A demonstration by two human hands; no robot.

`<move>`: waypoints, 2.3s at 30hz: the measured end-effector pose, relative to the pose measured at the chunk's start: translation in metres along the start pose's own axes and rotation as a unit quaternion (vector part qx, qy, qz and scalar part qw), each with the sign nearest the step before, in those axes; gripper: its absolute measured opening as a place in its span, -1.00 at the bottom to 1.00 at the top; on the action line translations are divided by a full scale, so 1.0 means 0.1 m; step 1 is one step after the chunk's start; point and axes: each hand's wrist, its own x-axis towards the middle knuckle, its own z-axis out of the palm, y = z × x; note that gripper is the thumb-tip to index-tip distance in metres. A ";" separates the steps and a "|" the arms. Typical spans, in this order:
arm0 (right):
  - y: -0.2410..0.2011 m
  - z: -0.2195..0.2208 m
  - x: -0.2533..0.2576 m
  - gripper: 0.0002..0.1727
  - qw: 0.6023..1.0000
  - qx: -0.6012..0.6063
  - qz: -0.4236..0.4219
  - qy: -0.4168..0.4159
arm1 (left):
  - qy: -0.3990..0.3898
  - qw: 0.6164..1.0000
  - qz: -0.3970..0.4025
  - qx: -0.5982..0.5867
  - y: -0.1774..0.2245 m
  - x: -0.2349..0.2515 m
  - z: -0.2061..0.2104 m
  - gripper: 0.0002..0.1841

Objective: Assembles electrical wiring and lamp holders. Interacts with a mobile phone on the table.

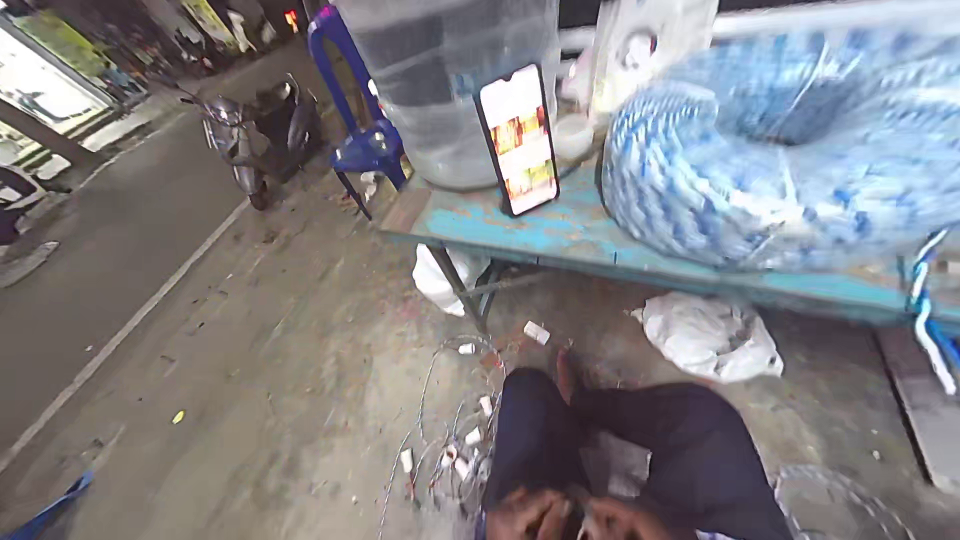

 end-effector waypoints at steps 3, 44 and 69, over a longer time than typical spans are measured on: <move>-0.15 -0.04 -0.28 -0.71 0.996 0.010 0.065 0.058 | -0.034 0.998 -0.057 -0.019 0.07 -0.13 0.01 -0.83; 0.30 0.19 -1.18 -0.58 0.983 -0.052 0.013 0.175 | 0.105 0.883 0.398 0.226 0.47 -0.70 0.20 -0.79; 0.19 0.06 -1.13 -0.56 0.959 0.204 0.175 0.085 | -0.027 0.947 0.317 0.054 0.45 -0.77 0.27 -0.84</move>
